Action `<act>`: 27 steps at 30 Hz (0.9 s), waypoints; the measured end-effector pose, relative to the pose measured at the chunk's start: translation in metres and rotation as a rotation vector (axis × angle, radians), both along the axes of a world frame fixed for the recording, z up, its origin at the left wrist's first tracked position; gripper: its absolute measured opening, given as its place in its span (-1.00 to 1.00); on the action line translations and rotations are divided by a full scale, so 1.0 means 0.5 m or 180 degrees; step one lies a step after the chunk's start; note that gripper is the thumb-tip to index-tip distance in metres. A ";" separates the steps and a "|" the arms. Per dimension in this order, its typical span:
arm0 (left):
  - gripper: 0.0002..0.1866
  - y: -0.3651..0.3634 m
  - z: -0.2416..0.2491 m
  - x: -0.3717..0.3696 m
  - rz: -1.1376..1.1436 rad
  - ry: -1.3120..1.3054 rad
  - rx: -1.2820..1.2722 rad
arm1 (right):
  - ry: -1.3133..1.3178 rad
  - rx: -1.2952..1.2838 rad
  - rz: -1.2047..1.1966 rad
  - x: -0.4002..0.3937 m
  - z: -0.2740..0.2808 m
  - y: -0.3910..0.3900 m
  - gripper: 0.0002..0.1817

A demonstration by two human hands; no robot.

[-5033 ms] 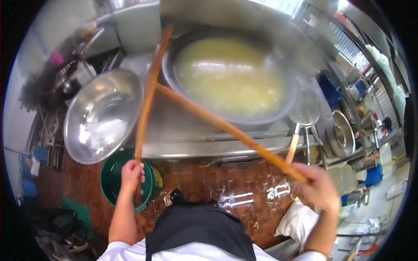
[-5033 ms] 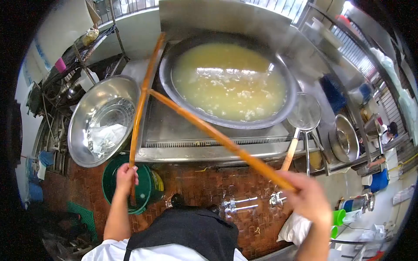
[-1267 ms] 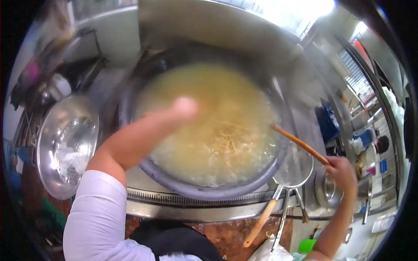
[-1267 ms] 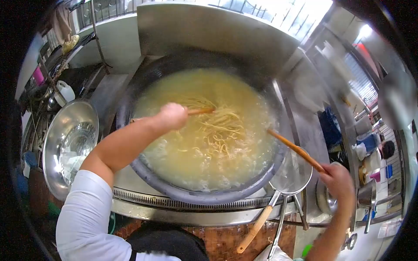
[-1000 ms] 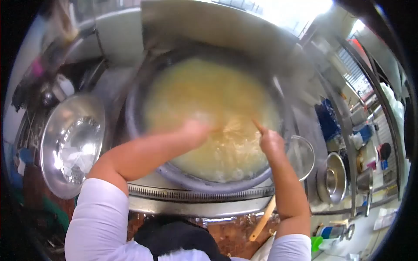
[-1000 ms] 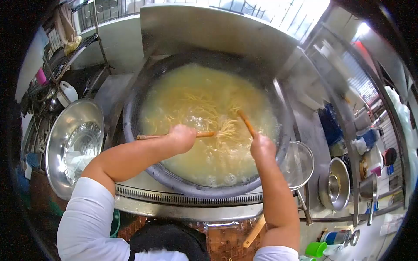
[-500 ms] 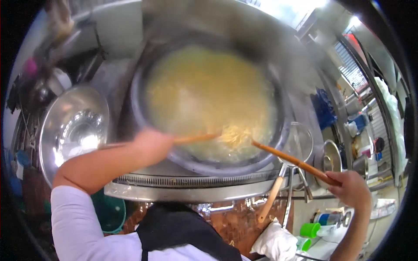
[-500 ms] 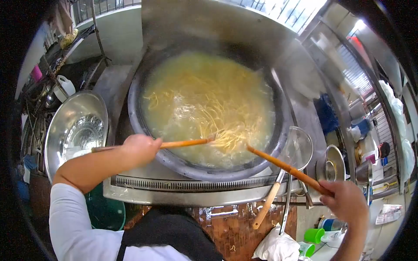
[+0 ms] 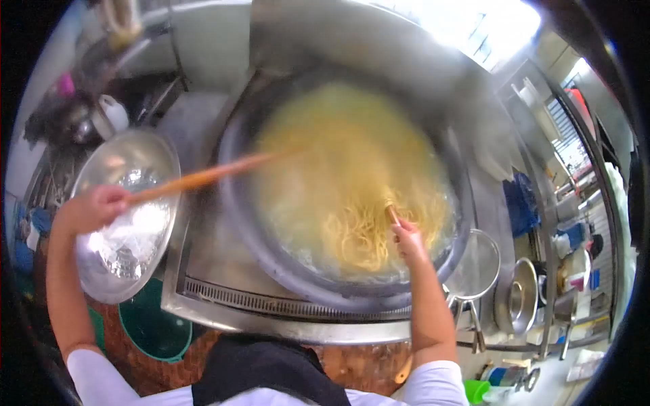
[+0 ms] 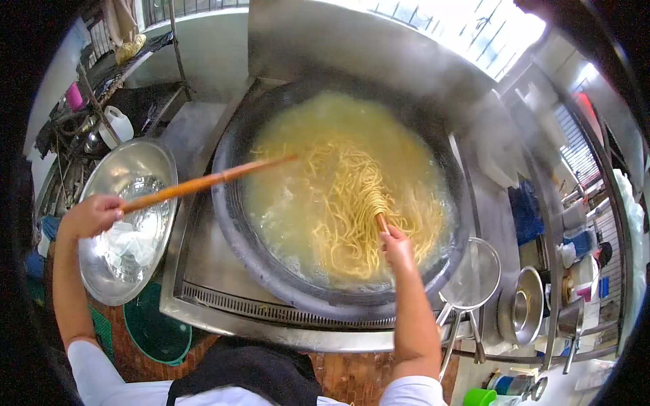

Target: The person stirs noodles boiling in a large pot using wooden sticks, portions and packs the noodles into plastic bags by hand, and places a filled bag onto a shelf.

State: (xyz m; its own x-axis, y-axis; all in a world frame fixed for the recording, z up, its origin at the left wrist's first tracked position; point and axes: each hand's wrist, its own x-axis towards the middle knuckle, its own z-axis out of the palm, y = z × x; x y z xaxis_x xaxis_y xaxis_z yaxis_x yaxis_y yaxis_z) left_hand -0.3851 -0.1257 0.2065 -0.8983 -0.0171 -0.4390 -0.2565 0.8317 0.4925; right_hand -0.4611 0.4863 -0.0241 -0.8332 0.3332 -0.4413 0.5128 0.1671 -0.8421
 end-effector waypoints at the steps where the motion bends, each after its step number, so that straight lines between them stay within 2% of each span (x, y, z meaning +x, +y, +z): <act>1: -0.73 -0.020 -0.021 -0.031 -0.0076 0.0201 -0.0123 | 0.0166 -0.0470 -0.0184 -0.005 -0.016 -0.026 -0.59; 3: -0.73 -0.015 -0.069 -0.108 -0.0058 0.0300 -0.0397 | 0.0313 -0.0766 -0.0219 -0.024 -0.081 -0.051 -0.56; 6: -0.70 0.069 -0.123 -0.222 -0.0105 0.0249 -0.0888 | 0.0422 -0.0834 -0.0392 -0.042 -0.108 -0.068 -0.53; 8: -0.69 0.112 -0.209 -0.307 -0.0453 0.0256 -0.0841 | 0.0735 -0.0857 -0.0128 -0.043 -0.117 -0.044 -0.54; 9: -0.67 0.187 -0.216 -0.330 -0.0426 0.0162 -0.1001 | 0.0829 -0.0497 0.0173 -0.035 -0.099 -0.001 -0.56; 10: -0.64 0.223 -0.263 -0.371 -0.0470 0.0272 -0.1071 | 0.0919 -0.0142 0.0469 -0.019 -0.048 0.059 -0.57; 11: -0.61 0.275 -0.280 -0.397 -0.1091 0.0607 -0.1235 | 0.0626 0.0859 0.0796 0.023 0.072 0.101 -0.60; 12: -0.62 0.349 -0.282 -0.417 -0.1001 0.0562 -0.1350 | 0.0848 0.1252 0.1097 0.076 0.145 0.172 -0.61; 13: -0.63 0.348 -0.398 -0.502 -0.0964 0.0841 -0.1562 | 0.0534 0.1658 0.1060 0.154 0.282 0.193 -0.61; 14: -0.64 0.398 -0.400 -0.532 -0.0865 0.0532 -0.1543 | 0.0544 0.1751 0.1081 0.223 0.347 0.276 -0.60; 15: -0.66 0.469 -0.398 -0.548 -0.0767 0.0220 -0.1512 | 0.0065 0.2010 0.0751 0.303 0.457 0.293 -0.60; 16: -0.67 0.513 -0.404 -0.550 -0.0709 0.0441 -0.1330 | 0.0049 0.2237 0.0739 0.380 0.527 0.336 -0.62; 17: -0.68 0.549 -0.402 -0.556 -0.0645 0.0682 -0.1149 | -0.0194 0.2849 0.1268 0.430 0.620 0.322 -0.60; 18: -0.68 0.584 -0.406 -0.563 -0.0650 0.0697 -0.1128 | -0.0070 0.2589 0.0867 0.499 0.650 0.348 -0.59; 19: -0.71 0.616 -0.417 -0.568 -0.0793 0.0827 -0.1175 | 0.0049 0.2315 0.0472 0.553 0.659 0.377 -0.58; 20: -0.73 0.645 -0.422 -0.566 -0.0936 0.0952 -0.1222 | 0.0045 0.2327 0.0464 0.556 0.661 0.376 -0.58; 22: -0.73 0.687 -0.381 -0.515 -0.1154 0.1012 -0.1359 | 0.0053 0.3187 0.0388 0.551 0.658 0.357 -0.59; 24: -0.72 0.702 -0.314 -0.434 -0.1571 0.1104 -0.1657 | -0.0079 0.3705 0.1053 0.436 0.628 0.276 -0.63; 25: -0.72 0.694 -0.311 -0.413 -0.1579 0.1108 -0.1673 | -0.0239 0.4268 0.1360 0.382 0.580 0.271 -0.74; 27: -0.70 0.671 -0.310 -0.378 -0.1969 0.1133 -0.1710 | 0.0495 0.4584 0.1364 0.237 0.399 0.250 -0.78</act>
